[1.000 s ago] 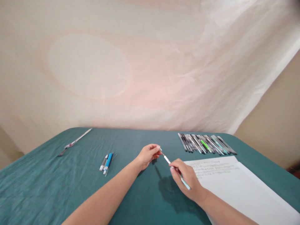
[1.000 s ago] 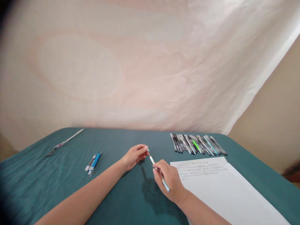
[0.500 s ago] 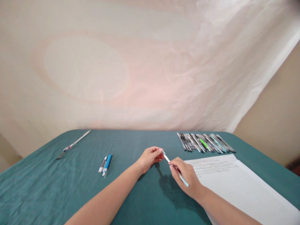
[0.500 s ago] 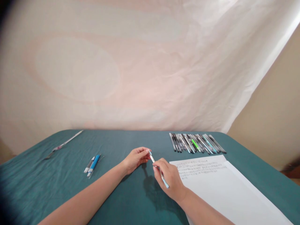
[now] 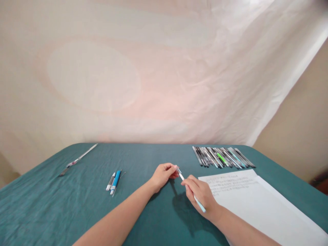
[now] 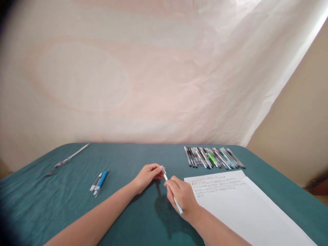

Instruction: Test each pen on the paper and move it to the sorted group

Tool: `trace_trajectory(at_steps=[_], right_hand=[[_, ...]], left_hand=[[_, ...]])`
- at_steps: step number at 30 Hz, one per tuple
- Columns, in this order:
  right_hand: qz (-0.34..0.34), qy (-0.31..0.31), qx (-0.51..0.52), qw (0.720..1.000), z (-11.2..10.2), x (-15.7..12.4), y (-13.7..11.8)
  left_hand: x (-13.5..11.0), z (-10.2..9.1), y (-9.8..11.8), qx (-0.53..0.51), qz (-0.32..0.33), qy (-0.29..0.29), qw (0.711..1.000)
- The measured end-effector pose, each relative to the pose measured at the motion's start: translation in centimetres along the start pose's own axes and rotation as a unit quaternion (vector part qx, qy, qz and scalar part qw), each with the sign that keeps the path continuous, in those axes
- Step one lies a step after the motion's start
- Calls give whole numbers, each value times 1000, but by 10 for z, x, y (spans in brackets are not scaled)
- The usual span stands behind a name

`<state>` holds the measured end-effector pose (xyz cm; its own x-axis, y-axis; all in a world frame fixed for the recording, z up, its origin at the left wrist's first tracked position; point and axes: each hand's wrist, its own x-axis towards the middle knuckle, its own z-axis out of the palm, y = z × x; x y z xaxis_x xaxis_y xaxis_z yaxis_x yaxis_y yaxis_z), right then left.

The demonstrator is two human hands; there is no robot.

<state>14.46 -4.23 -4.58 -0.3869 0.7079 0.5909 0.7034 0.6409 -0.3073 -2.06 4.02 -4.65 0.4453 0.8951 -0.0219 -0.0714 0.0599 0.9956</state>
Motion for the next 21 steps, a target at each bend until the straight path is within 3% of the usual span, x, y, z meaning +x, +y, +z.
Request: trace_trajectory(at_steps=[10,15,21], right_hand=[[-18,-10,-49,999,3,4,1],[-4,-25,-37,999,2,9,-3],[4,-51,4,999,-9,6,-10]], left_hand=[[-1,1,1,-24,-10,17,1000],[2,3,-3,-141,-17,76,987],[7,-3,-7,-203,0,138,969]])
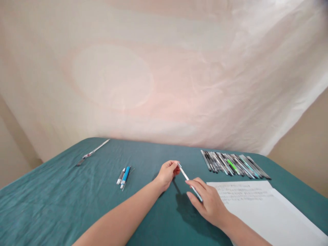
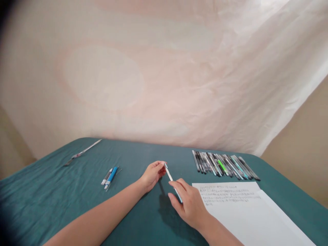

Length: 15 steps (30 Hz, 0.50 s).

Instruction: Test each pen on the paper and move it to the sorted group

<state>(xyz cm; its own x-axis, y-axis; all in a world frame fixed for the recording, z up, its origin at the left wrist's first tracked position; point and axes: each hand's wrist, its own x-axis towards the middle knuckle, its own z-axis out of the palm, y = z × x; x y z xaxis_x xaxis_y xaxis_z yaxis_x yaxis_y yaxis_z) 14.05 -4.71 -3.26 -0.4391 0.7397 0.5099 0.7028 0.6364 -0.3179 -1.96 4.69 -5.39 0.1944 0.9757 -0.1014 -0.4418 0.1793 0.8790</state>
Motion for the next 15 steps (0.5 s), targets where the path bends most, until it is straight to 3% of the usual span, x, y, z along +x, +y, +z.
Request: trace_trajectory(at_steps=[6,10,15], right_hand=[[89,19,-44,995,-4,1,12],[152,-24,-123,980,-14,7,27],[151,-74,-176,970,-22,20,47]], left_hand=[[5,-6,2,-41,12,32,999],[5,-4,1,-43,10,25,999],[4,-2,1,-42,9,34,998]])
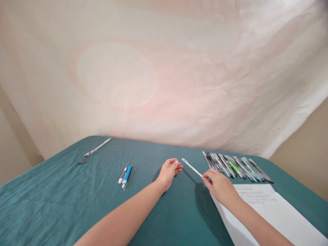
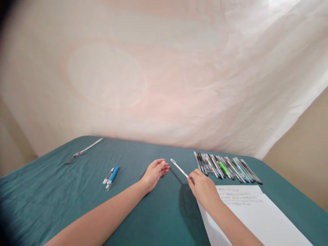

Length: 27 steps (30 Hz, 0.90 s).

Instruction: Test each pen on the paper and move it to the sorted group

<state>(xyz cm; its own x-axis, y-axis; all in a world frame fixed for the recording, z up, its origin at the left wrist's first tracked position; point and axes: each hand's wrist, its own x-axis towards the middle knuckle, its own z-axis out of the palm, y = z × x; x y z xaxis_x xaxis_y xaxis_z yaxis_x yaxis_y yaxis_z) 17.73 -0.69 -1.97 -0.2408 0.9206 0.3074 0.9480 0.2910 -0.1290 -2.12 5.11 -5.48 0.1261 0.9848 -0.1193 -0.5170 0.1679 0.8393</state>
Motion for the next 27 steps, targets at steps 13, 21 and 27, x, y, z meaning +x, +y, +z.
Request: trace_trajectory(at_steps=[13,21,27], right_hand=[[222,-47,-169,959,18,47,21],[222,-52,-174,958,24,56,18],[224,-54,-180,956,19,53,18]], left_hand=[[-3,-1,4,42,-14,-29,999],[0,-4,1,56,-11,-48,997],[1,-5,0,68,-5,-60,996]])
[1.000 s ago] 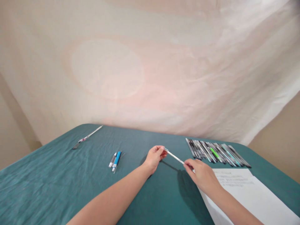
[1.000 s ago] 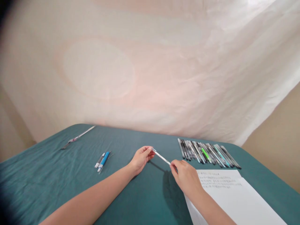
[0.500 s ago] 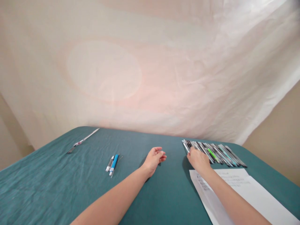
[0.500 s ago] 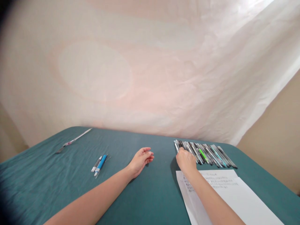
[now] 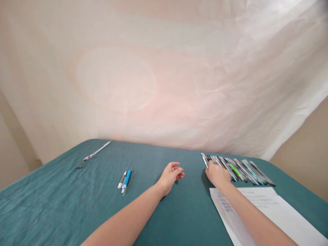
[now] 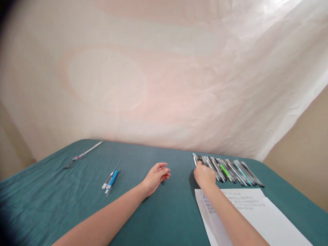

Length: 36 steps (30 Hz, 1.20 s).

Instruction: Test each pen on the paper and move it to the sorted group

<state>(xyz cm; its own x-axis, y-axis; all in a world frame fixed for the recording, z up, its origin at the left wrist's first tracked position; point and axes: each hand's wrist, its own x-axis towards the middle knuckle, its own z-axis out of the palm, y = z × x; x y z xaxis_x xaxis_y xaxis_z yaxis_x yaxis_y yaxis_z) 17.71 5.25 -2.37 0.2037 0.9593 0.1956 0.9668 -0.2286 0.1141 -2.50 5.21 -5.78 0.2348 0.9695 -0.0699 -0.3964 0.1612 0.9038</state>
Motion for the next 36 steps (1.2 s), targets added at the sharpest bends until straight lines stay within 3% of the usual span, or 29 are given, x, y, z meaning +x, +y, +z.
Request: trace_trajectory(at_steps=[5,10,13,16,19,23,31,33,36], right_hand=[[-41,-19,18,999,-14,-15,-10],[-169,-51,102,979,-27,-55,-46],[-231,-58,152,959,-26,-80,-65],[-251,-56,191,947,-20,-92,-74],[-248,-39,204,946,-15,-95,-74],[-259,-21,206,943,-12,-95,-73],[-257,-27,209,943,-7,-95,-75],[-258,-24,212,942,-7,-95,-75],[-260,-20,213,942,-9,-96,-74]], left_hand=[[-1,1,1,35,6,-4,999],[-4,4,5,121,7,-16,993],[-5,5,15,200,7,-29,979],[-7,1,33,300,8,-43,953],[-15,-9,54,421,14,-57,905],[-36,-34,77,580,31,-42,813],[-76,-101,125,784,-30,116,609],[-78,-115,129,802,-52,128,582],[-78,-128,124,814,-58,117,566]])
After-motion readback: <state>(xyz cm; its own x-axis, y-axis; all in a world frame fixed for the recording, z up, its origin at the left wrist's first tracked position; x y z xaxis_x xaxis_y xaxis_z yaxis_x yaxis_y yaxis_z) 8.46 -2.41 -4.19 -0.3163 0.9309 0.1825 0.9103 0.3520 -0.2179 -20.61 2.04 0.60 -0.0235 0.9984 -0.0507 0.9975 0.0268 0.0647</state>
